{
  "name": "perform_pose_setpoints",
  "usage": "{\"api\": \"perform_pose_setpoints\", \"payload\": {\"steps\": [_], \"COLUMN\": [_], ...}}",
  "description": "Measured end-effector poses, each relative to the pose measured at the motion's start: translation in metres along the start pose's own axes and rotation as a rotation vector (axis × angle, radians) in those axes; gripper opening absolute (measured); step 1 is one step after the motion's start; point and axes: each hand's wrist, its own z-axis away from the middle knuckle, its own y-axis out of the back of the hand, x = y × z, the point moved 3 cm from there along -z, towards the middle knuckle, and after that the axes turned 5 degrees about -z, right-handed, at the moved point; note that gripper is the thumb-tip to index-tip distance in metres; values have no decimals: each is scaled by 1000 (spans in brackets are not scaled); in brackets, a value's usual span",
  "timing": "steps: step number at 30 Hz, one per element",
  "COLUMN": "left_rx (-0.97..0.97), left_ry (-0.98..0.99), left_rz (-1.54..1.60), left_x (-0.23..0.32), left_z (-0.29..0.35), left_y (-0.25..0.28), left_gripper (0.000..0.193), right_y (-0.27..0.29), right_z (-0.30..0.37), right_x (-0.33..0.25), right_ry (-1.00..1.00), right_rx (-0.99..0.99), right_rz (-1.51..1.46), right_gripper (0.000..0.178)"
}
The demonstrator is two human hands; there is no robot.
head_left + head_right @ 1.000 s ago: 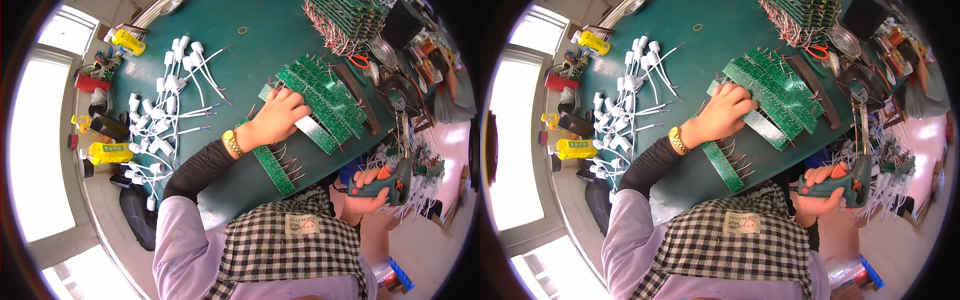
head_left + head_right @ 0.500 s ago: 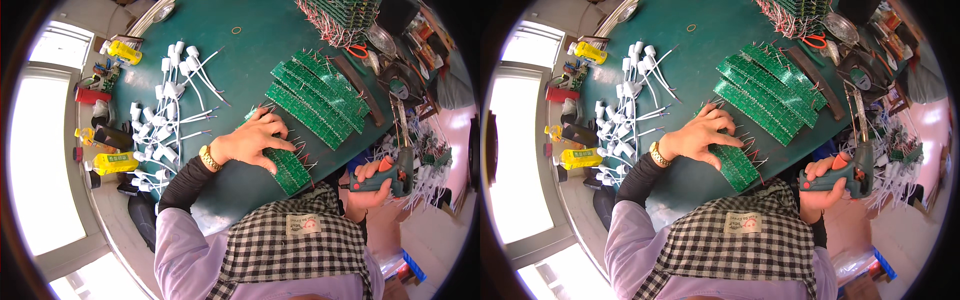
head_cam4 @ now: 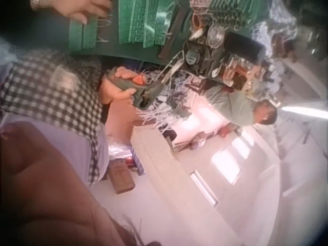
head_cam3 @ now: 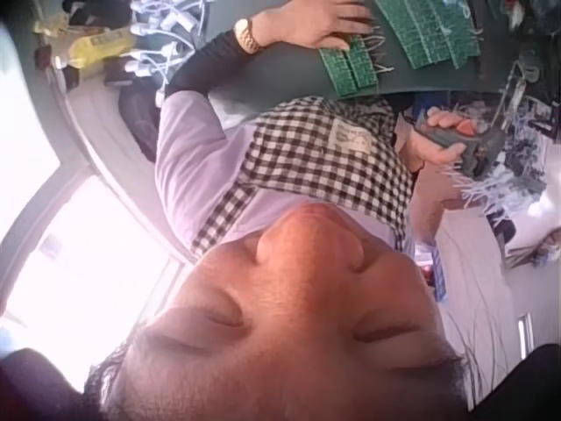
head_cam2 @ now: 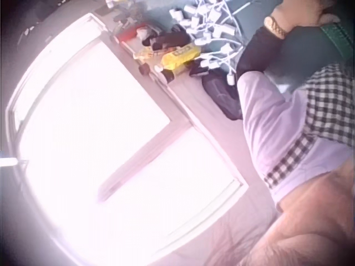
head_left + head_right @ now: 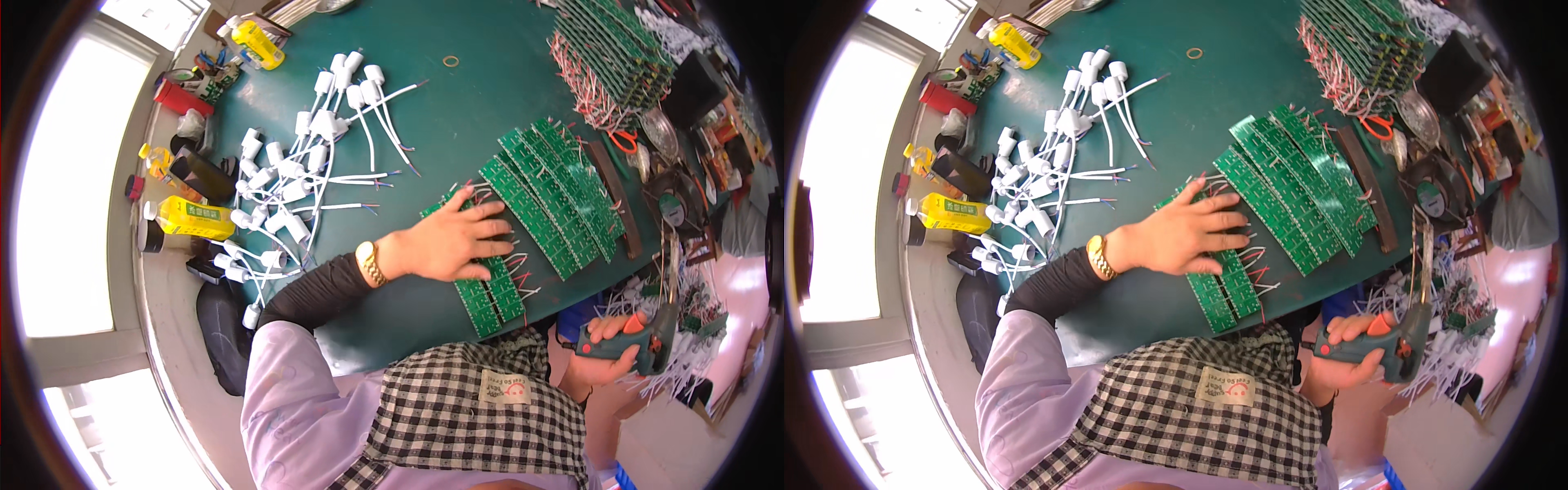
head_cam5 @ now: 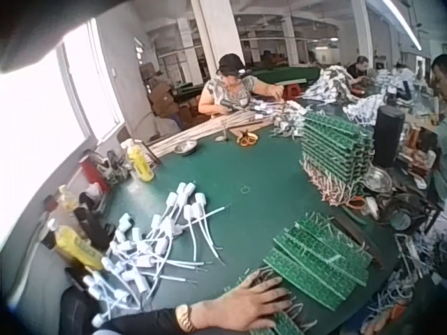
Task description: The person solders wires from power adapters onto a circuit board strip using a soldering iron, places the assembled strip aside, and solders more adapter wires onto another circuit board strip.
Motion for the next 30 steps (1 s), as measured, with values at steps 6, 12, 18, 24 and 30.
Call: {"api": "perform_pose_setpoints", "payload": {"steps": [6, 12, 18, 24, 30], "left_rx": [1, 545, 373, 605, 222], "left_ry": [-70, 1044, 1132, 695, 863], "left_rz": [70, -421, -619, -151, 306], "left_x": [6, -115, -174, -105, -85], "left_z": [35, 32, 38, 111, 207], "left_y": [-6, 52, 0, 3, 57], "left_gripper": [58, 70, 38, 36, 20], "right_y": [3, -13, -19, -9, -11], "right_z": [8, 15, 27, 41, 45], "right_x": [-13, -7, -2, -6, 0], "right_ry": [39, 16, -95, -115, -174], "right_rx": [83, 200, 94, 199, 149], "right_rz": [119, 89, 83, 91, 50], "right_gripper": [45, 44, 43, 42, 43]}}
